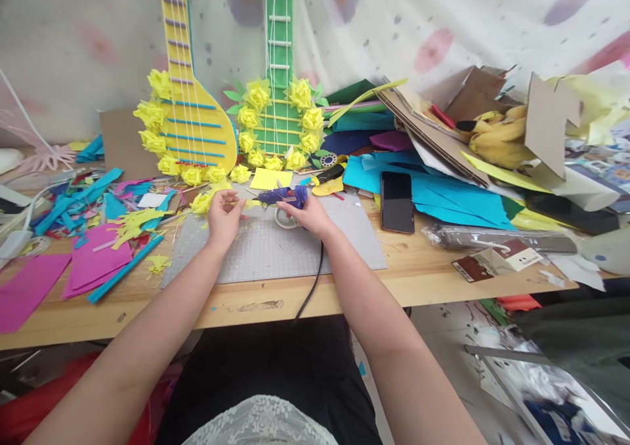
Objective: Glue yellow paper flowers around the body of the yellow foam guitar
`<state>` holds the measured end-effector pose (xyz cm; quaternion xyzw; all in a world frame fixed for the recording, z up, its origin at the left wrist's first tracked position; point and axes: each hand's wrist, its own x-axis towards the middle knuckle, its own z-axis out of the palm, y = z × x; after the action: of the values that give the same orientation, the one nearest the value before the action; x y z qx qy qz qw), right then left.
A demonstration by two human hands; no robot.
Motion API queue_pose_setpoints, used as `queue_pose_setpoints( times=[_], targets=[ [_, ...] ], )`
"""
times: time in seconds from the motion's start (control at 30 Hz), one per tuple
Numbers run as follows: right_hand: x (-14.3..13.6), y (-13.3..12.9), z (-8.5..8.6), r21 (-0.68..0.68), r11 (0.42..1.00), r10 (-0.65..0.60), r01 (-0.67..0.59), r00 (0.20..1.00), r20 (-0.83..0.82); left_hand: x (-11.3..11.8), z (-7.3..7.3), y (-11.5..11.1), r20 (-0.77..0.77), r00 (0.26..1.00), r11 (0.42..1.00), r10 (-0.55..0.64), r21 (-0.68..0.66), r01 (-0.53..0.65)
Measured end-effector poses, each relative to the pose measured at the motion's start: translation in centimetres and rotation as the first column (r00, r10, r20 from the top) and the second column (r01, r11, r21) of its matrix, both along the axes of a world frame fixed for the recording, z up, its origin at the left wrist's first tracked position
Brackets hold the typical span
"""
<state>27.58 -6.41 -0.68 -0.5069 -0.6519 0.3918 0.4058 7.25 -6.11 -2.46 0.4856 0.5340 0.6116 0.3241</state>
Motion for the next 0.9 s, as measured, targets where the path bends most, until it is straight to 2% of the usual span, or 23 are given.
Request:
queue_pose_setpoints(
  times=[0.5, 0.9],
  targets=[
    [-0.19, 0.02, -0.09, 0.053, 0.998, 0.034, -0.039, 0.996, 0.078, 0.04, 0.03, 0.28, 0.068, 0.997, 1.0, 0.025, 0.002, -0.025],
    [-0.29, 0.13, -0.11, 0.058, 0.998, -0.019, 0.016, 0.998, 0.062, 0.12, -0.33, 0.37, 0.012, 1.0, 1.0, -0.007, 0.001, 0.007]
  ],
)
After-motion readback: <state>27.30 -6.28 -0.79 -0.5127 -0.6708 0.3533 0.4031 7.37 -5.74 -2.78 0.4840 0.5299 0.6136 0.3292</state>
